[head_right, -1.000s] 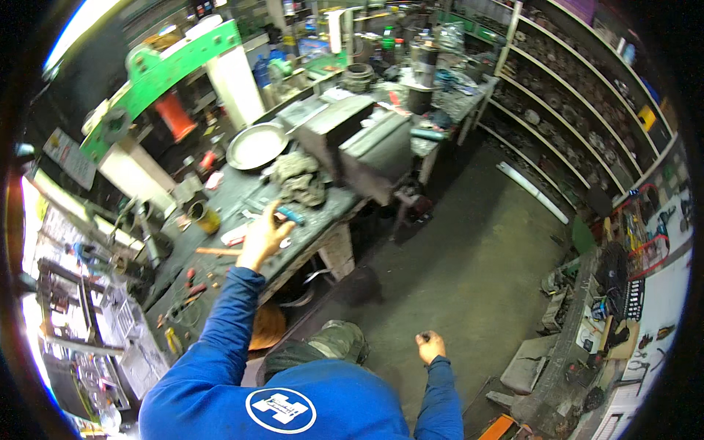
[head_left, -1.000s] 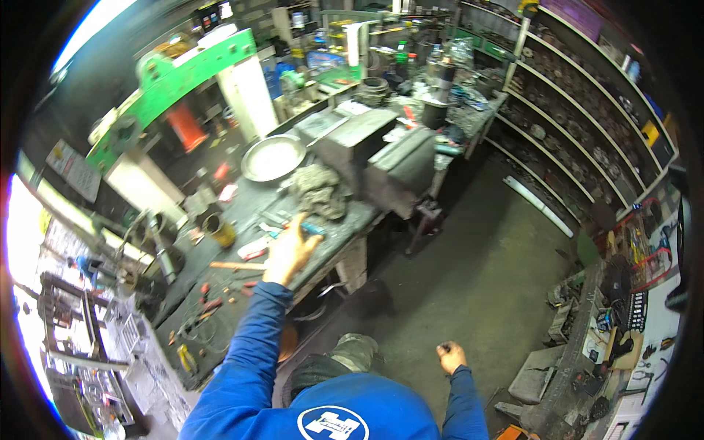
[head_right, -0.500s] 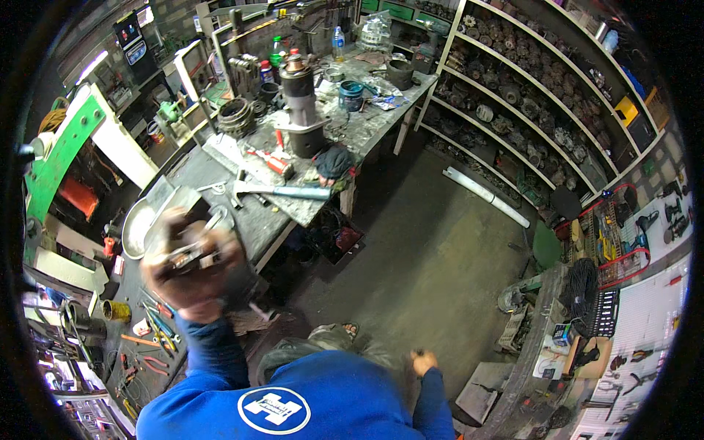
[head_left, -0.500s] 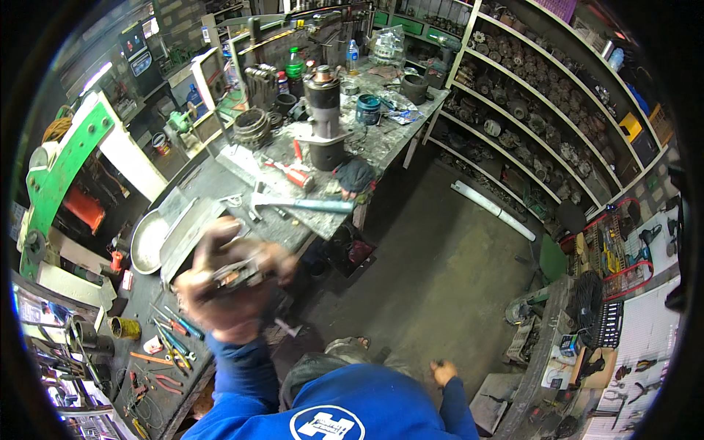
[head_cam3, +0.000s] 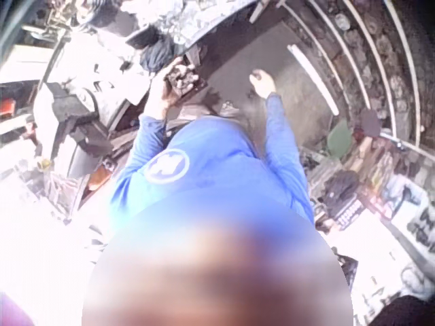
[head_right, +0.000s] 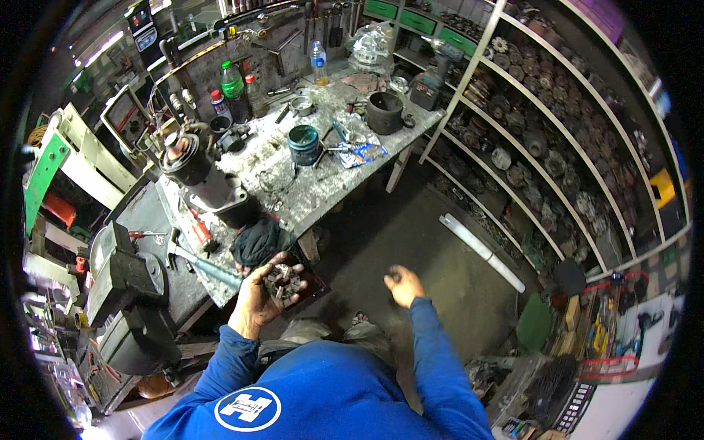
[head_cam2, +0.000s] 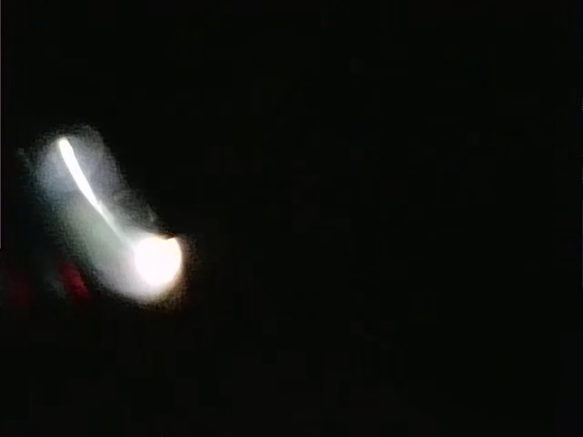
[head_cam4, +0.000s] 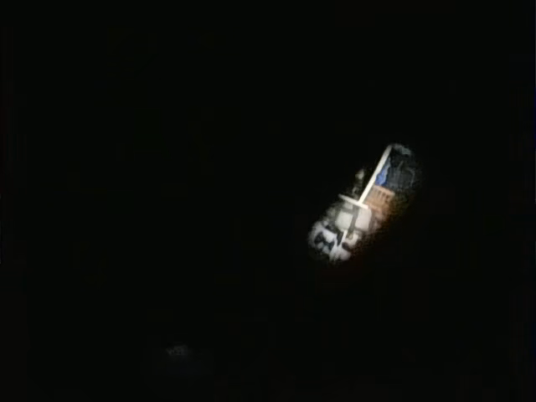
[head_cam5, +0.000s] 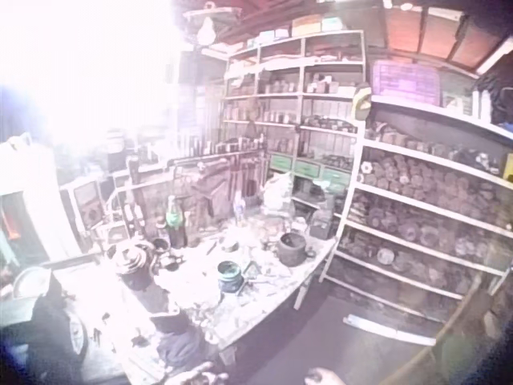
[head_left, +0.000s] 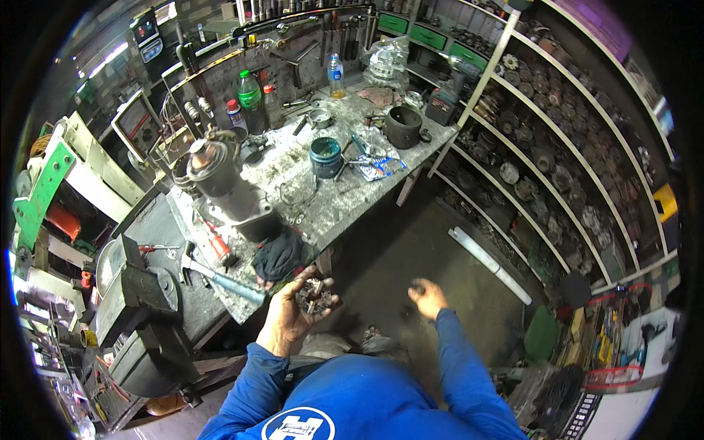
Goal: The person assembles a cylindrical mechanical component by inserting small metal rings and washers into a housing, then attaching a circular cover plate. They move between the workbench and a grinding machine to smooth a metal rod before returning to complete the assembly.
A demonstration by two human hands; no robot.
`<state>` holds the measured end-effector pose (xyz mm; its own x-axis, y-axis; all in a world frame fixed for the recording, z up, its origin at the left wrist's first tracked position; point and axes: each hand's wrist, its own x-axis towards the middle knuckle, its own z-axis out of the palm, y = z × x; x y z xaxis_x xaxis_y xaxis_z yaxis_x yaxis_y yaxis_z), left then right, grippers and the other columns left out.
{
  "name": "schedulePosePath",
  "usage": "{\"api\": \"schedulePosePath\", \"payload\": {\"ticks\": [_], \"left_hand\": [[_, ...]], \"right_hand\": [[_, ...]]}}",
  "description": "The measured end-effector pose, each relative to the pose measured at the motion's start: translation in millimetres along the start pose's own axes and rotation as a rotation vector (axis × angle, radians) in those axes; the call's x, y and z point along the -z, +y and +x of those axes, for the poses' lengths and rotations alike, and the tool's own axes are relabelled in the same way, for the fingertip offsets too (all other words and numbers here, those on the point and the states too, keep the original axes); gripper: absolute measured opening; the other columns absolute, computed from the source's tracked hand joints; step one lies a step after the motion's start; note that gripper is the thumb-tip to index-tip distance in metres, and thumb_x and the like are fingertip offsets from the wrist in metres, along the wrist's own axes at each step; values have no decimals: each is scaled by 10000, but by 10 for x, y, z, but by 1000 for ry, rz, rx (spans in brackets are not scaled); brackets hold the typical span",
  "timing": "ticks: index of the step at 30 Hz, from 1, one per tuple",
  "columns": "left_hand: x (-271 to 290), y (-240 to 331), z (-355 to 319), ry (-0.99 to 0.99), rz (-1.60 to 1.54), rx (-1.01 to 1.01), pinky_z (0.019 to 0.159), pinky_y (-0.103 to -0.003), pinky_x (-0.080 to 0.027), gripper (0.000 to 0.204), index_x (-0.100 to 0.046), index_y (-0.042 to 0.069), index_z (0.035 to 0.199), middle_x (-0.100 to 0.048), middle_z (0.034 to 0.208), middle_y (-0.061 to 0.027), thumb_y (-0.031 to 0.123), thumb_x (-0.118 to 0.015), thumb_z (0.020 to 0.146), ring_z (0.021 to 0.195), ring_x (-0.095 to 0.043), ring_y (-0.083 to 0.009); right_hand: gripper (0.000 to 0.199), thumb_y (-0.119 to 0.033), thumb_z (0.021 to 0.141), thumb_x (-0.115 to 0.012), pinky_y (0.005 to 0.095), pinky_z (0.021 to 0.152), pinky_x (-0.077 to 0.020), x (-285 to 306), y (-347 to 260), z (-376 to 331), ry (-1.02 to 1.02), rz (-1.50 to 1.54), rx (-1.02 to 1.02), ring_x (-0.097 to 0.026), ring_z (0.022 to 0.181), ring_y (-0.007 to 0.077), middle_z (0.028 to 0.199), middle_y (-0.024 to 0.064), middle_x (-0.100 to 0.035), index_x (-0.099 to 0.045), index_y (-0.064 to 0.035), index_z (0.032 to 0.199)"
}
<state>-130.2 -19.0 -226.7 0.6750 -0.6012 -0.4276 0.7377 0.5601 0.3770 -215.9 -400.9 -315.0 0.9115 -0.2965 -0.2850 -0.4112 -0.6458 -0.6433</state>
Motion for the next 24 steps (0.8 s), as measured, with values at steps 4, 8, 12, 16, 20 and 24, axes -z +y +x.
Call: {"api": "schedulePosePath", "payload": {"ticks": [4, 8, 12, 16, 20, 24], "left_hand": [[-306, 77, 606, 78, -141, -164, 800, -470, -550, 466, -526, 231, 1455, -677, 1327, -140, 461, -541, 1049, 1060, -710, -420], [-526, 382, 1287, 77, -166, -231, 761, -457, -550, 467, -516, 235, 1446, -672, 1308, -155, 469, -551, 1043, 1017, -715, -431], [-759, 677, 1904, 104, -174, -281, 761, -458, -552, 532, -466, 224, 1491, -645, 1304, -165, 474, -561, 1031, 1031, -703, -446], [-998, 902, 2262, 129, -219, -341, 790, -460, -547, 447, -568, 203, 1411, -674, 1300, -183, 461, -516, 1050, 1032, -688, -419], [-1116, 1020, 2474, 171, -286, -411, 772, -444, -534, 444, -567, 199, 1411, -692, 1246, -143, 469, -466, 1074, 1012, -697, -401], [-1156, 1048, 2639, 207, -393, -581, 730, -470, -538, 502, -421, 162, 1505, -640, 1224, -160, 443, -435, 1090, 973, -706, -419]], "right_hand": [[647, -305, 960, -719, 479, 1075, -510, 647, -785, 1442, 185, -210, 371, -588, 1299, 440, 1471, 259, -557, -496, -83, 1526], [720, -282, 986, -678, 528, 1081, -501, 952, -1638, 2746, 205, -275, 474, -564, 1303, 514, 1550, 325, -438, -353, -189, 1622], [690, -312, 1014, -621, 566, 1022, -532, 878, -2103, 3713, 163, -472, 427, -633, 1182, 550, 1547, 333, -424, -321, -311, 1636], [673, -286, 963, -612, 545, 923, -581, 726, -2268, 4424, 36, -757, 403, -714, 1090, 456, 1418, 276, -570, -404, -322, 1602], [345, -202, 959, -536, 525, 896, -599, 749, -2307, 4813, -22, -861, 504, -742, 1067, 406, 1218, 234, -724, -695, -77, 1239], [279, -259, 993, -585, 547, 829, -566, 1067, -2458, 4701, 228, -497, 787, -715, 961, 446, 1144, 238, -708, -692, -41, 1132]]}}
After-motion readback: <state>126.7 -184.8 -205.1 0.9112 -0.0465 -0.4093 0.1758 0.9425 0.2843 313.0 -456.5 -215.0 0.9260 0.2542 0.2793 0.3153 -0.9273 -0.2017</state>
